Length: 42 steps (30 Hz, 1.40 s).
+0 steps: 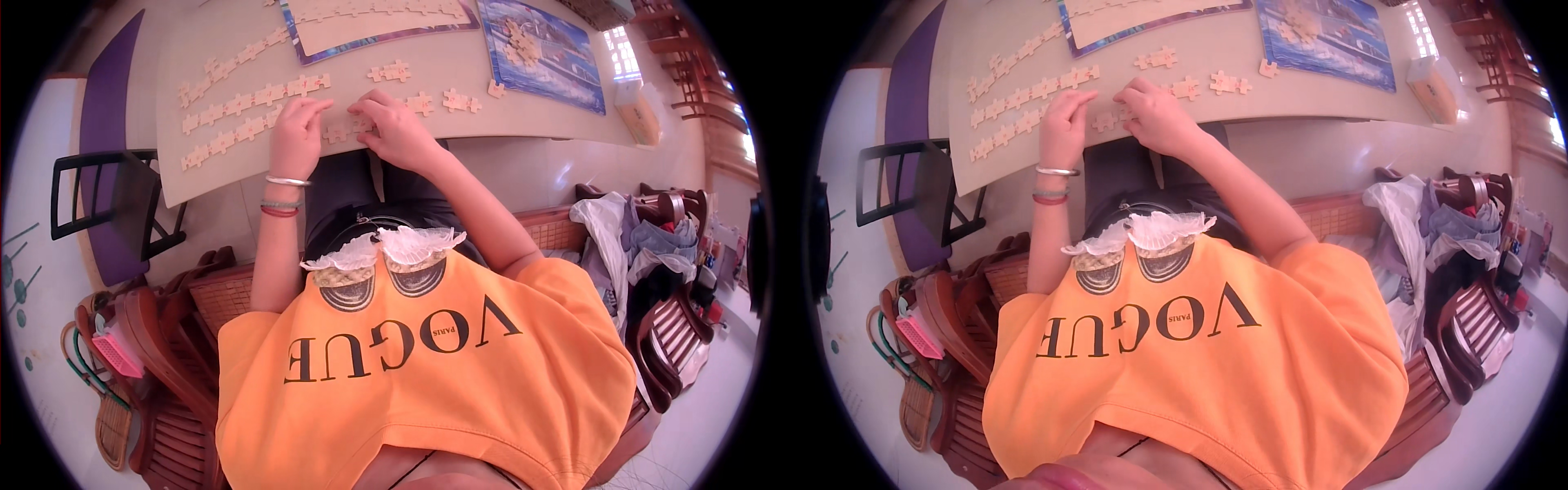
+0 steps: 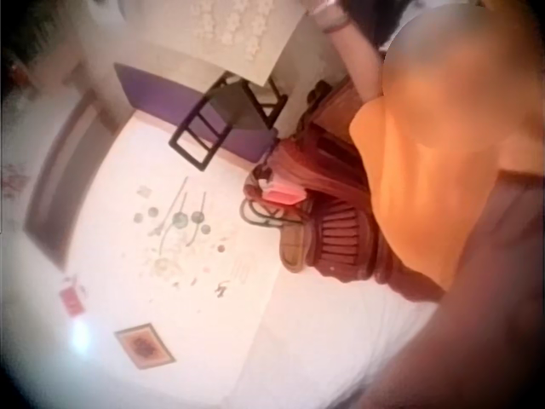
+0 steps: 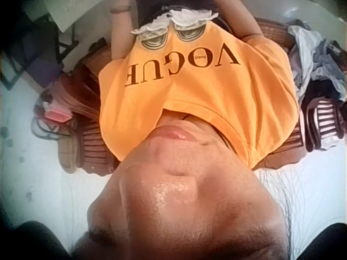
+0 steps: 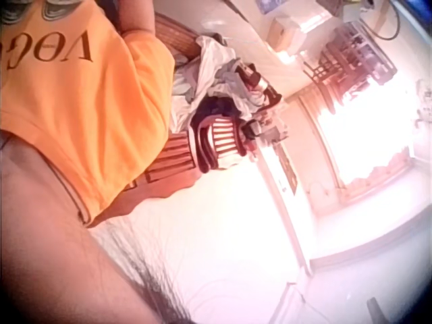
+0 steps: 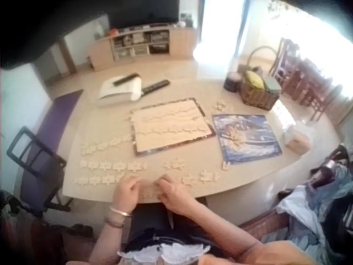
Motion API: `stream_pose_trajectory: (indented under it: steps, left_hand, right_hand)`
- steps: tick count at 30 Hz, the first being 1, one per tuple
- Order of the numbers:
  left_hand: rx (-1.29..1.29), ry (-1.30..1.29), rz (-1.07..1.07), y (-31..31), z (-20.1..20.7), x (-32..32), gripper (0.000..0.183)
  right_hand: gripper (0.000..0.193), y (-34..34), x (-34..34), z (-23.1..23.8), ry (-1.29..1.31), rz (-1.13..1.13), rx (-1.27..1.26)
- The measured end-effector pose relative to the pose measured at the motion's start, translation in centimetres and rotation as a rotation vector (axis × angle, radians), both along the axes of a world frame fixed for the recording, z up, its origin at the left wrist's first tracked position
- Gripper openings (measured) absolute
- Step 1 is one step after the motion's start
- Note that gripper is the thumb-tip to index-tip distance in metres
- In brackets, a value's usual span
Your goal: The person assembles a wooden puzzle on a table by hand, picking up pieces and fitting them together within a frame.
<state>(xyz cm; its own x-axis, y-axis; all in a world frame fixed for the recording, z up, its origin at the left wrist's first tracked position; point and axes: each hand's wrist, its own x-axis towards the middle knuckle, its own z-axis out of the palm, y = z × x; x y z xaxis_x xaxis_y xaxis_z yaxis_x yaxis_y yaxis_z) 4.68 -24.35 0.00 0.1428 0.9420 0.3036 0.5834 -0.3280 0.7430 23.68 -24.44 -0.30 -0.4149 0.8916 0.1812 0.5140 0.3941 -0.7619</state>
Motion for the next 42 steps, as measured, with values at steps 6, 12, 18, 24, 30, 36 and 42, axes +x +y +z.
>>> stream_pose_trajectory:
  steps: [6, 12, 18, 24, 30, 36, 42]
  left_hand:
    - [-0.031, 0.189, 0.046, -2.1, 0.3, 0.3, 0.022]
    - [0.036, 0.226, -0.026, -2.0, -0.6, 0.3, 0.022]
    - [0.006, 0.055, -0.149, -1.6, -0.4, -0.1, 0.033]
    - [-0.019, 0.033, -0.085, -2.5, -0.4, 0.4, 0.043]
    - [0.019, 0.114, -0.055, -2.5, -0.7, 0.3, 0.050]
    - [0.029, 0.108, -0.039, -2.5, -0.8, 0.2, 0.052]
    - [0.030, 0.089, -0.045, -2.5, -1.1, 0.2, 0.054]
  right_hand:
    - [0.036, 0.0, 0.0, 0.0, 0.013, 0.009, 0.005]
    - [0.036, 0.1, -0.1, -0.2, 0.016, 0.002, -0.007]
    - [0.036, -0.1, -0.1, 0.0, 0.011, -0.011, -0.009]
    - [0.036, -0.1, 0.1, -0.1, 0.028, 0.001, -0.012]
    - [0.036, 0.0, 0.0, 0.1, -0.005, 0.011, -0.014]
    - [0.036, 0.0, -0.1, -0.1, 0.034, 0.010, -0.029]
    - [0.036, 0.0, 0.0, 0.0, 0.018, 0.014, -0.037]
